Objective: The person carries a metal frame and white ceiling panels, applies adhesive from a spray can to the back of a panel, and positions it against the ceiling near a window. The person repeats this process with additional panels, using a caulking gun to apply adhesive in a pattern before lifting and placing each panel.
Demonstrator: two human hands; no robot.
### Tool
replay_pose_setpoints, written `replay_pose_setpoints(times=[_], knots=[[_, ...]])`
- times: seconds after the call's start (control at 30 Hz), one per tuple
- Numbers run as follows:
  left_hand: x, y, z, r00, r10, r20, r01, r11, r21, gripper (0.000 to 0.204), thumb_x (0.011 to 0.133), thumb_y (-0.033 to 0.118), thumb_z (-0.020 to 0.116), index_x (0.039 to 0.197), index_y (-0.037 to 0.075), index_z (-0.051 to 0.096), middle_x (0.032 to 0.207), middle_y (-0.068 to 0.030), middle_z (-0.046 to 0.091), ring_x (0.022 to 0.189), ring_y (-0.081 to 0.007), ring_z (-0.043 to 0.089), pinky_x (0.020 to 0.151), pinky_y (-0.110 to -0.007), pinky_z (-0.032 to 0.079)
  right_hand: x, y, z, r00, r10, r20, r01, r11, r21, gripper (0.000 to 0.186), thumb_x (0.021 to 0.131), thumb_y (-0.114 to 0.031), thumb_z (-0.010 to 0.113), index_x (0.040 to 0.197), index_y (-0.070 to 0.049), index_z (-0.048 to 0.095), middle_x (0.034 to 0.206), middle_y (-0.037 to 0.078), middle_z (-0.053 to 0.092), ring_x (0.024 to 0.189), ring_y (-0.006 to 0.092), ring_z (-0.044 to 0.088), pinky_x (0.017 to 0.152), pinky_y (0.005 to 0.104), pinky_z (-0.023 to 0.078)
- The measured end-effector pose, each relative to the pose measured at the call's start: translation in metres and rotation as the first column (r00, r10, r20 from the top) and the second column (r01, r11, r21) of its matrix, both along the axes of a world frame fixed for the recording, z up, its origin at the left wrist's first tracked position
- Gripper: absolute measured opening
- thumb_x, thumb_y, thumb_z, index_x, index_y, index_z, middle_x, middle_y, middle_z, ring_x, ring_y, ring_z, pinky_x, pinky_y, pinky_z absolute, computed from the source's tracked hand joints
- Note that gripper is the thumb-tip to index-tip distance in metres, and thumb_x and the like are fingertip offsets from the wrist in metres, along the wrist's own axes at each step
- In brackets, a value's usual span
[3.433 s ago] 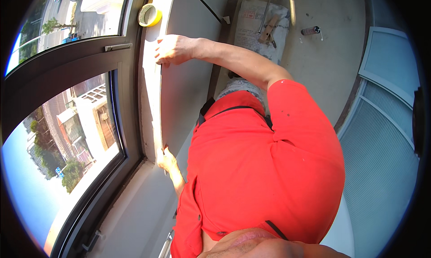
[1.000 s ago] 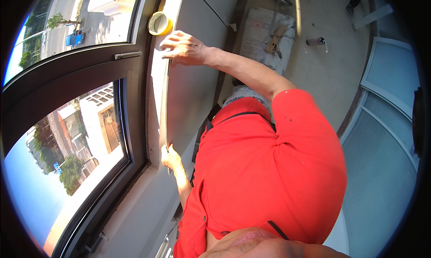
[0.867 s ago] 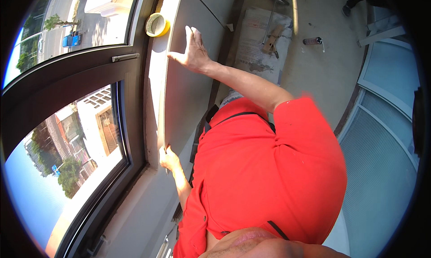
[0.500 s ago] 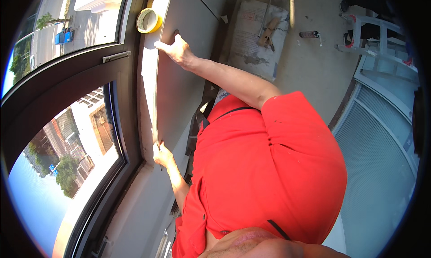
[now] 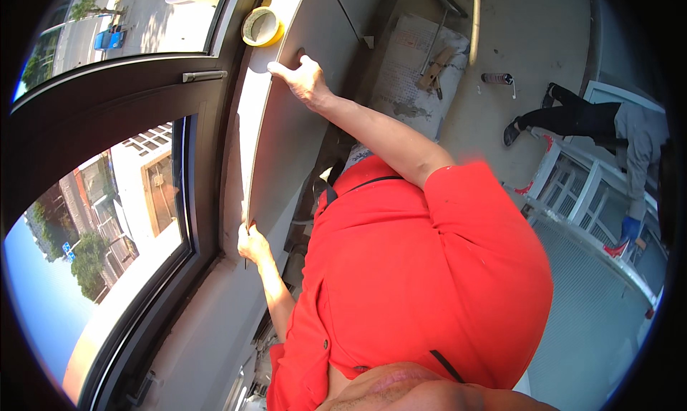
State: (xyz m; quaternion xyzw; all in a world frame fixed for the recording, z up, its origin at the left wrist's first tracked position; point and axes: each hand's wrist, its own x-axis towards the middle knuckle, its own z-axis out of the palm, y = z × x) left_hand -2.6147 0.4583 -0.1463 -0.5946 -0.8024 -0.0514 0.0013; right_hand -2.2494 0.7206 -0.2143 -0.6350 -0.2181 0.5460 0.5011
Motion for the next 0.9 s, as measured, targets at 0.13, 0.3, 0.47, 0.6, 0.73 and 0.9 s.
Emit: replay_pose_setpoints(times=[0.13, 0.3, 0.47, 0.6, 0.73, 0.9], knots=[[0.0, 0.001, -0.008, 0.999, -0.016, -0.042, 0.018, 0.999, 0.037, 0.018, 0.092, 0.019, 0.077, 0.105, 0.007, 0.078, 0.085, -0.0162, 0.076, 0.076, -0.0374, 0.072, 0.071, -0.046, 0.056, 0.004, 0.005, -0.013, 1.0, 0.01, -0.004, -0.01, 0.999, 0.035, 0.124, 0.072, -0.06, 0.089, 0.145, 0.027, 0.04, 0.146, 0.042, 0.053, 0.139, 0.0422, 0.056, 0.114, 0.0405, 0.047], [-0.001, 0.007, -0.017, 0.994, -0.004, -0.11, 0.016, 0.994, 0.111, 0.023, 0.086, 0.019, 0.082, 0.106, 0.008, 0.076, 0.09, -0.0153, 0.074, 0.083, -0.0359, 0.071, 0.076, -0.046, 0.056, 0.004, 0.015, -0.037, 0.998, 0.003, -0.064, 0.002, 0.997, 0.079, 0.112, 0.076, -0.054, 0.091, 0.14, 0.026, 0.047, 0.135, 0.037, 0.063, 0.126, 0.0344, 0.063, 0.107, 0.0369, 0.049], [0.006, -0.009, -0.032, 0.983, 0.105, -0.149, -0.064, 0.964, 0.257, 0.025, 0.084, 0.017, 0.083, 0.107, 0.009, 0.075, 0.09, -0.0133, 0.071, 0.088, -0.0374, 0.069, 0.082, -0.049, 0.056, -0.008, 0.017, -0.042, 0.995, -0.01, -0.102, 0.025, 0.989, 0.146, 0.047, 0.083, -0.038, 0.092, 0.084, -0.001, 0.063, 0.076, 0.004, 0.065, 0.074, 0.0124, 0.056, 0.066, 0.0313, 0.051], [0.008, 0.011, -0.027, 0.978, 0.04, -0.203, 0.036, 0.934, 0.355, 0.016, 0.084, 0.017, 0.078, 0.099, 0.011, 0.073, 0.094, -0.0097, 0.068, 0.09, -0.0343, 0.066, 0.083, -0.048, 0.056, 0.008, 0.012, -0.023, 0.941, 0.047, -0.336, 0.009, 0.987, 0.161, 0.041, 0.088, -0.035, 0.087, 0.101, -0.002, 0.065, 0.097, 0.009, 0.069, 0.084, 0.0235, 0.07, 0.077, 0.0402, 0.063], [0.003, 0.015, -0.022, 0.992, -0.004, -0.128, 0.062, 0.891, 0.449, 0.022, 0.075, 0.014, 0.081, 0.093, 0.013, 0.07, 0.095, -0.0057, 0.064, 0.092, -0.0289, 0.064, 0.086, -0.044, 0.053, 0.016, 0.014, -0.031, 0.956, 0.115, -0.269, -0.092, 0.991, 0.097, 0.097, 0.083, -0.054, 0.086, 0.152, 0.0, 0.045, 0.147, 0.028, 0.046, 0.122, 0.0489, 0.059, 0.103, 0.0572, 0.057], [0.01, 0.007, -0.032, 0.994, 0.072, -0.077, -0.025, 0.87, 0.493, 0.017, 0.082, 0.012, 0.071, 0.099, 0.015, 0.071, 0.103, -0.0022, 0.067, 0.103, -0.0259, 0.065, 0.095, -0.044, 0.051, 0.006, 0.009, -0.02, 0.96, 0.158, -0.23, -0.137, 0.985, 0.105, 0.085, 0.089, -0.059, 0.077, 0.143, 0.0, 0.051, 0.142, 0.024, 0.049, 0.122, 0.0416, 0.06, 0.106, 0.0542, 0.053]])
